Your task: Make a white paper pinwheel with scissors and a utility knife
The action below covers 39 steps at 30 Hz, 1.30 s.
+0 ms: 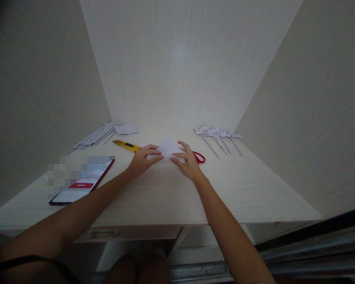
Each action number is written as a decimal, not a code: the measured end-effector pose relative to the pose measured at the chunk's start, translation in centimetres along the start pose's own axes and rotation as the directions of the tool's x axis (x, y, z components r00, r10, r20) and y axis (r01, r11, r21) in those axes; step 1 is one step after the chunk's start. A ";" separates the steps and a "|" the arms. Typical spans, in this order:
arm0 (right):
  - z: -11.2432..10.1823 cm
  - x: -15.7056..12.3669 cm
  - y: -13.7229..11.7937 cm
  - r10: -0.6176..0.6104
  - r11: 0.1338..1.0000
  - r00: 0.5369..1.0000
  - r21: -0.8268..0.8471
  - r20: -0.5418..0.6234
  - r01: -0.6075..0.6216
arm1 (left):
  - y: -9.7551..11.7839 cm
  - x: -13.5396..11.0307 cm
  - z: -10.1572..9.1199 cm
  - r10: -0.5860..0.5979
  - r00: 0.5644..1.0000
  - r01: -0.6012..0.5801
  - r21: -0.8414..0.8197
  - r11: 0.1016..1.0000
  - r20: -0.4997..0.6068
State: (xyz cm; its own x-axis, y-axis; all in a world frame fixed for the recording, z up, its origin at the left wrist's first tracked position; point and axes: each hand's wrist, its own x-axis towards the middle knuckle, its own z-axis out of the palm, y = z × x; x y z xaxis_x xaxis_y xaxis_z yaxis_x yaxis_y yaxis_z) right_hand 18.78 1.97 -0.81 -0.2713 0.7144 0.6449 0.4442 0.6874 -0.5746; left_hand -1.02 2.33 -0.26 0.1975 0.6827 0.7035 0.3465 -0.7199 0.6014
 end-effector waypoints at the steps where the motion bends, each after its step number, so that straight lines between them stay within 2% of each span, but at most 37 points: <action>1: 0.2 0.0 0.2 0.028 0.999 0.999 0.025 -0.021 -0.027 | 0.0 0.0 0.0 0.007 1.000 -0.007 -0.002 1.000 0.001; 4: 0.7 0.1 0.8 0.106 0.991 0.992 0.083 -0.066 -0.100 | 0.2 -0.1 0.1 -0.007 1.000 0.007 0.024 1.000 0.018; 7: 0.9 0.3 1.0 0.148 0.982 0.987 0.131 -0.067 -0.138 | 0.5 -0.1 0.2 -0.077 0.997 0.076 0.036 0.996 0.025; 12: 0.7 0.4 0.3 0.112 0.986 0.991 0.135 -0.071 -0.101 | 0.7 -0.1 0.2 -0.152 0.985 0.156 -0.049 0.987 0.082; 16: 0.2 0.5 -0.6 0.156 0.981 0.984 0.131 -0.081 -0.145 | 0.5 0.0 0.1 -0.158 0.977 0.159 0.004 0.987 0.146; 21: 0.1 0.6 -1.2 0.220 0.950 0.971 0.245 -0.095 -0.192 | 0.2 0.0 0.1 -0.157 0.980 0.151 0.054 0.987 0.125; 23: 0.2 0.7 -1.1 0.230 0.926 0.969 0.327 -0.092 -0.189 | 0.4 0.0 0.2 -0.188 0.974 0.190 -0.005 0.982 0.128; 25: 0.4 0.7 -0.7 0.239 0.885 0.968 0.428 -0.081 -0.182 | 0.7 -0.1 0.4 -0.228 0.959 0.254 -0.153 0.955 0.166; 28: 0.6 0.8 -0.3 0.287 0.804 0.952 0.568 -0.110 -0.176 | 1.3 -0.2 0.6 -0.315 0.913 0.398 -0.387 0.832 0.260; 30: 0.7 0.8 -0.3 0.331 0.758 0.934 0.627 -0.134 -0.178 | 1.5 -0.2 0.7 -0.376 0.877 0.476 -0.438 0.763 0.299; 32: 0.6 0.8 -0.4 0.361 0.731 0.925 0.653 -0.120 -0.200 | 1.5 -0.2 0.7 -0.402 0.862 0.504 -0.444 0.741 0.308; 35: 0.6 0.9 -0.8 0.373 0.741 0.924 0.627 -0.083 -0.242 | 1.3 -0.2 0.8 -0.393 0.863 0.503 -0.460 0.731 0.319; 39: 0.6 1.0 -1.2 0.347 0.822 0.935 0.504 -0.073 -0.265 | 1.3 -0.3 0.8 -0.368 0.852 0.516 -0.478 0.711 0.373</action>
State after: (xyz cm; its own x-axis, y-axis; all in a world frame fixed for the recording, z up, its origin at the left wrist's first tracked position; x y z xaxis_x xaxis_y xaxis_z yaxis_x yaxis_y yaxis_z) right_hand 17.43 1.91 0.24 -0.0376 0.8970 0.4405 0.0062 0.4410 -0.8975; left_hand 0.09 1.35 0.01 0.3831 0.8929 0.2367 -0.0900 -0.2190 0.9716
